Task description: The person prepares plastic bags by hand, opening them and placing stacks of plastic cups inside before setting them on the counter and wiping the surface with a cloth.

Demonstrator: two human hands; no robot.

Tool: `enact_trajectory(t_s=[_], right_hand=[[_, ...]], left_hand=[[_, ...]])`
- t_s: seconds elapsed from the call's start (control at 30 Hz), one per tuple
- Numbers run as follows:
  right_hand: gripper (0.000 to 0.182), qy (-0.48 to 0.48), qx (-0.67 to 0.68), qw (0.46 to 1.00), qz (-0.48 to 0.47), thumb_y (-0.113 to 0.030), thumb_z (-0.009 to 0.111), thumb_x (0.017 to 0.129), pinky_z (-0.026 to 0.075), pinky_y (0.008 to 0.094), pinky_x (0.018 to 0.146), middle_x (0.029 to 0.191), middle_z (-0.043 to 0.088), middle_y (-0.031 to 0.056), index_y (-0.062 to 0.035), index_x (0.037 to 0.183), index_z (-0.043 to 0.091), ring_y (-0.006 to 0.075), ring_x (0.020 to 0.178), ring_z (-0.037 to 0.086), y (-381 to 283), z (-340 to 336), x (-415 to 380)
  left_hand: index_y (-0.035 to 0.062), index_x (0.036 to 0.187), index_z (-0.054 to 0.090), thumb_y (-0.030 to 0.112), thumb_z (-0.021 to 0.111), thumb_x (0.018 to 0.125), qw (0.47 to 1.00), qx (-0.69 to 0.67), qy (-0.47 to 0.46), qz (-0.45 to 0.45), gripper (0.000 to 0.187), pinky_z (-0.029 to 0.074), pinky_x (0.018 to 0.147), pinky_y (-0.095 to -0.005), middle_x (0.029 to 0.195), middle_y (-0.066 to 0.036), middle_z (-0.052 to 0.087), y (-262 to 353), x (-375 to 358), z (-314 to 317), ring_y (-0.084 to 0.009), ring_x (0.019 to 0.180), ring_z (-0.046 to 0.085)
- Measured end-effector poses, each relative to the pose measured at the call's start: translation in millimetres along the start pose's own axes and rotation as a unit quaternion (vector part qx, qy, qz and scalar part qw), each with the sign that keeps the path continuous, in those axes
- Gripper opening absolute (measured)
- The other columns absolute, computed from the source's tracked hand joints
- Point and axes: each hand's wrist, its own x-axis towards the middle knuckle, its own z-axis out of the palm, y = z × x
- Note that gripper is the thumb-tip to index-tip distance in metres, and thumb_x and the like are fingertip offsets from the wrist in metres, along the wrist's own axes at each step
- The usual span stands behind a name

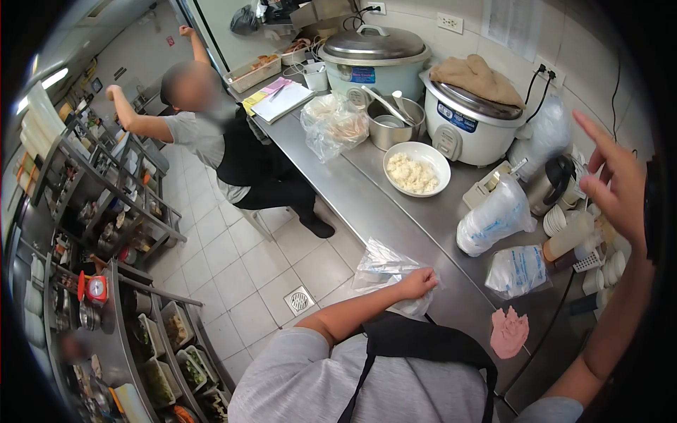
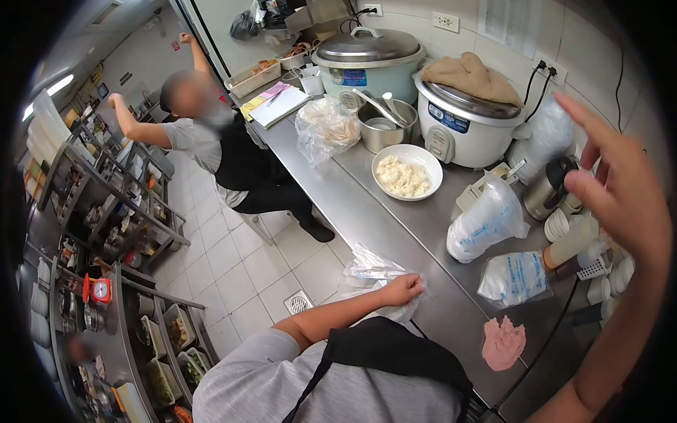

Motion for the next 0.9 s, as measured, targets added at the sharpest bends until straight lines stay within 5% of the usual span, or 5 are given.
enact_trajectory(t_s=[0.3,0.43,0.63,0.77,0.9], right_hand=[[0.053,-0.106,-0.003,0.993,0.057,-0.015,0.06,0.062,0.038,0.0275,0.052,0.07,0.05,0.0071,-0.0111,0.114,0.048,0.0157,0.055,0.045,-25.4,-10.8,13.1],[0.058,0.267,0.063,0.953,-0.126,-0.011,0.057,0.063,0.038,0.0241,0.055,0.075,0.046,0.0037,-0.0098,0.119,0.042,0.0119,0.058,0.042,-39.6,2.4,30.7],[0.032,-0.089,0.118,0.978,-0.144,-0.028,0.062,0.064,0.042,0.0361,0.066,0.08,0.057,0.0117,-0.0051,0.086,0.057,0.0289,0.073,0.054,-38.2,90.1,-37.6],[0.041,-0.394,0.128,0.909,0.044,-0.04,0.055,0.071,0.043,0.036,0.065,0.081,0.059,0.0131,-0.0047,0.09,0.058,0.0289,0.075,0.056,14.6,229.4,-90.4],[0.032,-0.258,0.293,0.913,0.117,-0.031,0.056,0.073,0.043,0.031,0.059,0.067,0.059,0.0106,-0.0003,0.083,0.058,0.0212,0.063,0.056,20.7,318.2,-140.1]], left_hand=[[0.0073,0.069,0.039,0.017,0.051,0.081,1.0,0.001,0.008,-0.002,0.019,0.037,0.04,-0.0227,0.053,0.001,0.041,-5.6,2.7,3.8,-0.0071,0.042,0.044],[0.0073,0.069,0.039,0.017,0.051,0.081,1.0,0.004,0.016,-0.013,0.019,0.037,0.04,-0.0226,0.053,0.001,0.041,-0.7,1.8,4.6,-0.007,0.042,0.044],[0.0075,0.072,0.04,0.019,0.05,0.082,0.994,-0.079,0.079,-0.006,0.017,0.037,0.04,-0.0214,0.056,0.002,0.042,-4.4,-5.3,5.9,-0.0062,0.043,0.043],[0.0076,0.074,0.041,0.021,0.05,0.083,0.984,-0.133,0.117,0.017,0.018,0.037,0.04,-0.0207,0.057,0.002,0.042,2.7,-12.5,10.4,-0.0051,0.044,0.042],[0.0077,0.075,0.041,0.021,0.049,0.083,0.982,-0.154,0.082,0.066,0.018,0.036,0.041,-0.0196,0.058,0.003,0.042,22.6,-11.7,23.0,-0.0037,0.047,0.04]])
